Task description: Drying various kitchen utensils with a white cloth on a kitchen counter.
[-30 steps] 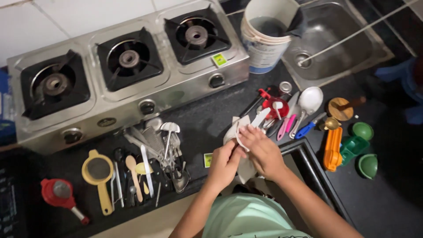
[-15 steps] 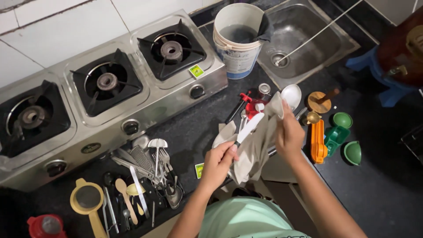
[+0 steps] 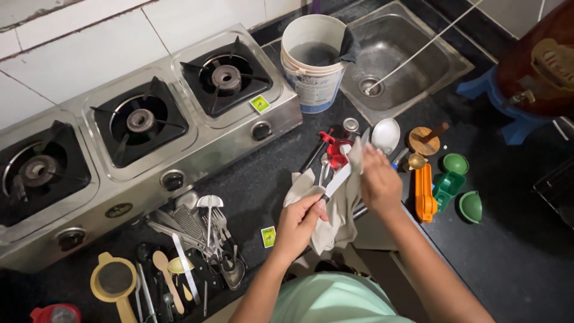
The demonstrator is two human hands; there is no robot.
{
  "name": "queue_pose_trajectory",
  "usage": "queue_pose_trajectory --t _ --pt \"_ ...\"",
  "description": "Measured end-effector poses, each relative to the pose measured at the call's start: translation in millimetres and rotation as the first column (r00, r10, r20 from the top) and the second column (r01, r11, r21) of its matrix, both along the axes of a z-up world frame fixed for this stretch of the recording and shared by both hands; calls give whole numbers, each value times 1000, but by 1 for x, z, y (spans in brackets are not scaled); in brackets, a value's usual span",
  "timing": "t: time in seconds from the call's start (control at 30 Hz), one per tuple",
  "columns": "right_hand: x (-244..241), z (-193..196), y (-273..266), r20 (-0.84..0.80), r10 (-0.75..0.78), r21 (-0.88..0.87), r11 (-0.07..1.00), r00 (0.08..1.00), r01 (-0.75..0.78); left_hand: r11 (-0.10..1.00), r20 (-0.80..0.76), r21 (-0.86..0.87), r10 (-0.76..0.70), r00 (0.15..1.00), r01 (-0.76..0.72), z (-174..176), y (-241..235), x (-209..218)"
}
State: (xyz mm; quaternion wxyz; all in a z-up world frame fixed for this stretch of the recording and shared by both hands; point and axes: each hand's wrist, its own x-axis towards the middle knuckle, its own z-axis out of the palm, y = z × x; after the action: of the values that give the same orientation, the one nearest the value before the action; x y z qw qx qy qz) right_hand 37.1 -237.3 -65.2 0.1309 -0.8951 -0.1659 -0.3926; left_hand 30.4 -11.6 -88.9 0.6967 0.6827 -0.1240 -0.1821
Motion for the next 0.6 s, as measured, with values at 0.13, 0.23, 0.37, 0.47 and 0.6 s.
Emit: queue_pose_trajectory --t 0.13,0.23,0.37,0.47,0.6 --pt "-4 -17 -2 47 -91 178 981 995 81 995 138 -5 96 986 -96 26 1 -2" --pt "-8 -29 0 -319 -191 700 613 928 367 978 381 61 161 910 -199 36 0 0" --pt "-17 -13 12 -155 -27 856 496 988 148 957 470 134 166 867 -256 41 -5 -1" --pt "-22 3 23 -250 -72 712 662 965 234 970 347 100 172 922 -219 48 -12 -3" --pt "-27 17 39 -86 -7 220 975 996 26 977 325 8 197 925 -211 50 -15 -6"
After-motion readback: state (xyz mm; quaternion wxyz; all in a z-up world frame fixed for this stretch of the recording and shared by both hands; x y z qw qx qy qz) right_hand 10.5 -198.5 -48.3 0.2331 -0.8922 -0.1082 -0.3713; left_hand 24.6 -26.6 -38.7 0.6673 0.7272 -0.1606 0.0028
